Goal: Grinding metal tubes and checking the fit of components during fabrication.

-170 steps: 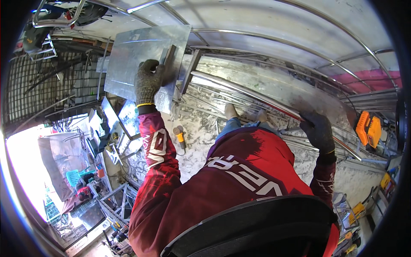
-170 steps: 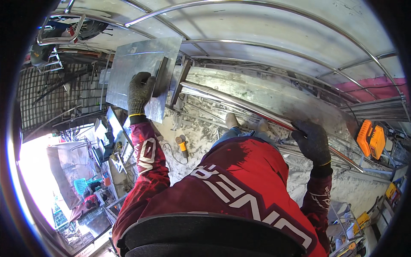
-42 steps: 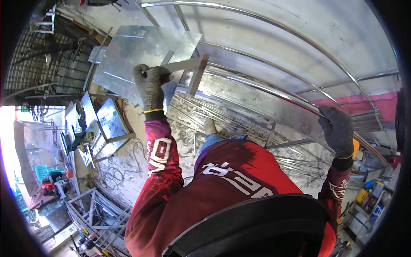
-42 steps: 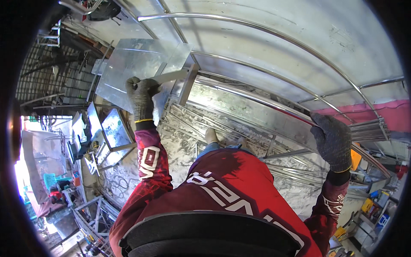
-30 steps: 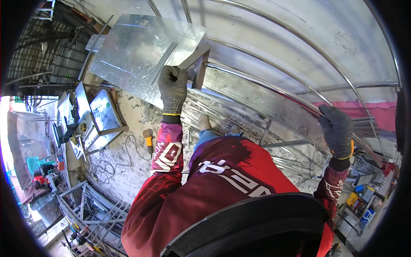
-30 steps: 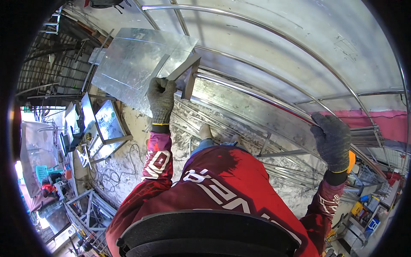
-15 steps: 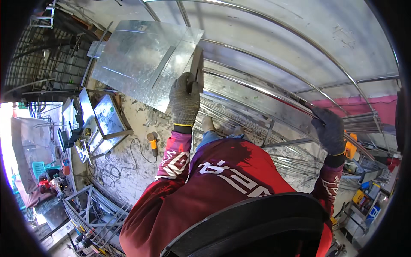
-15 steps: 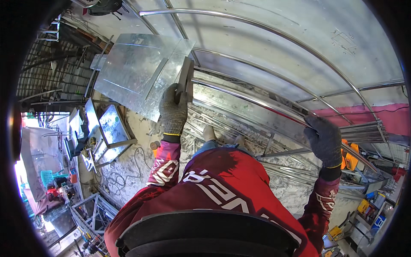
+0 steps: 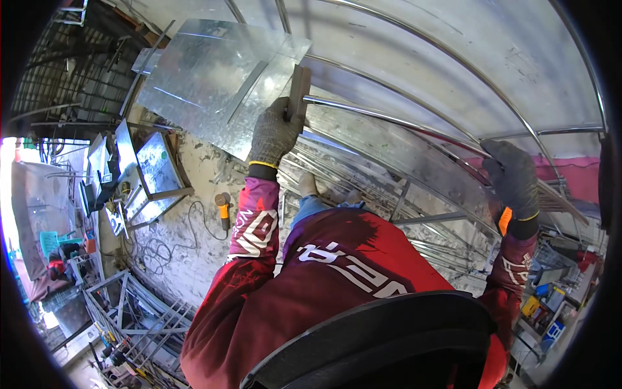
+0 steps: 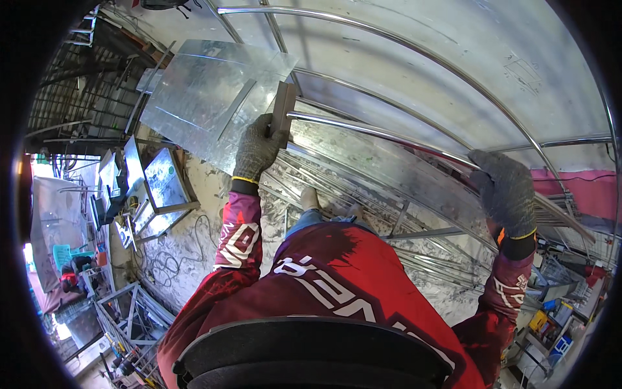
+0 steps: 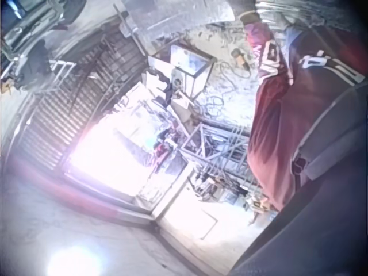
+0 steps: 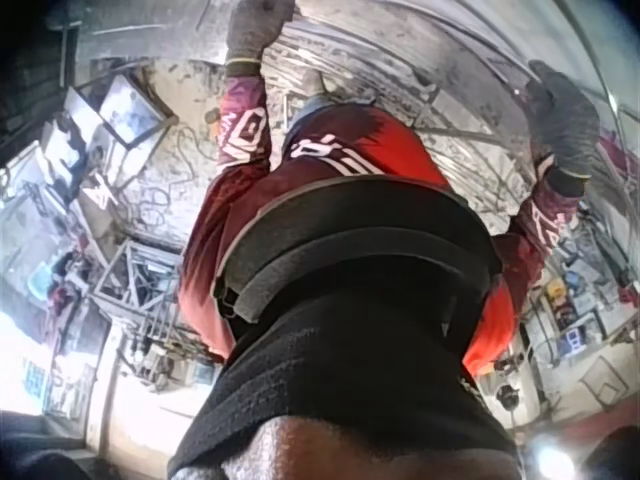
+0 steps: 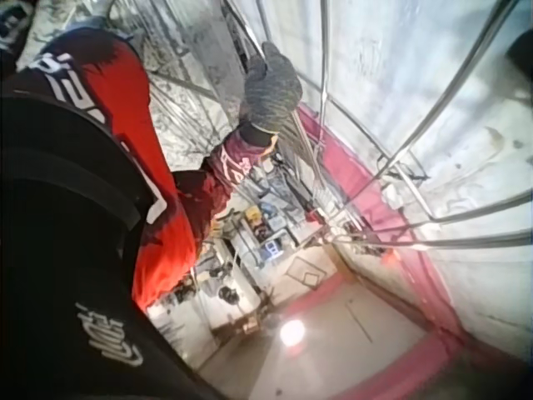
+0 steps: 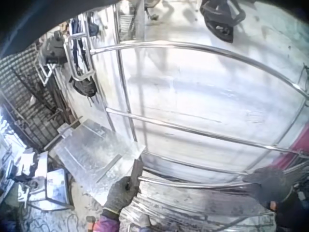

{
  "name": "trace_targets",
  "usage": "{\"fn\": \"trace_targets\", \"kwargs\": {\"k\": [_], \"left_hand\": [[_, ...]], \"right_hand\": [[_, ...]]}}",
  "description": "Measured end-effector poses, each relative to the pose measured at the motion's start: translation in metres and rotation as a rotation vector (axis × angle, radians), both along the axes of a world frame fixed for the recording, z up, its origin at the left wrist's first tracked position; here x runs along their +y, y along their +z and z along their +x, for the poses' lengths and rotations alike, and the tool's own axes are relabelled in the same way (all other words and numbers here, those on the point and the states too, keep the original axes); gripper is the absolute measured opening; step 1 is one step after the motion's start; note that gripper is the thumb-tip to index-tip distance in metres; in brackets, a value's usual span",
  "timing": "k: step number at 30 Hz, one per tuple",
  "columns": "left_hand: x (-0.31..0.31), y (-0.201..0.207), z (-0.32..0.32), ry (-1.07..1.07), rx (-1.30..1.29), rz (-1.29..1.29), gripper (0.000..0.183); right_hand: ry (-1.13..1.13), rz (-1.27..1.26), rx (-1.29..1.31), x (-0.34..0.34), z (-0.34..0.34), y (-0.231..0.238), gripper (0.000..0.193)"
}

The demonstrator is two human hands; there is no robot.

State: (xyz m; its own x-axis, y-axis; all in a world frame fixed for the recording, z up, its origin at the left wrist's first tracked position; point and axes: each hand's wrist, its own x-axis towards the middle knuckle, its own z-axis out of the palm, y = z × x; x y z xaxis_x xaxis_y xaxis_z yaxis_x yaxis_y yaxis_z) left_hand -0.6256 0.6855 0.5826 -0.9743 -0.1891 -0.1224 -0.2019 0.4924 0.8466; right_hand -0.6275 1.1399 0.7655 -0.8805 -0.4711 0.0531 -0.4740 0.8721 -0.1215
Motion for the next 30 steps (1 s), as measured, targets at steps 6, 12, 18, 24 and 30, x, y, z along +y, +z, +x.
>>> {"fn": "trace_targets", "kwargs": {"k": [6, 12, 18, 24, 30], "left_hand": [[0.004, 0.001, -0.001, -0.035, 0.026, 0.005, 0.034], [-0.004, -0.021, -0.009, -0.058, 0.063, 0.049, 0.031], [-0.005, -0.017, -0.016, -0.1, -0.009, 0.056, 0.027], [-0.002, -0.01, -0.02, -0.085, 0.019, -0.031, 0.041], [-0.005, -0.018, -0.022, -0.116, 0.022, -0.093, 0.041]], "right_hand": [[0.065, 0.013, 0.087, -0.004, -0.01, 0.025, 0.029], [0.124, 0.119, 0.104, -0.015, -0.02, 0.052, 0.03], [0.213, 0.148, 0.214, -0.017, -0.028, 0.066, 0.03], [0.247, 0.167, 0.251, -0.027, -0.029, 0.082, 0.034], [0.257, 0.295, 0.337, -0.034, -0.029, 0.093, 0.034]]}}
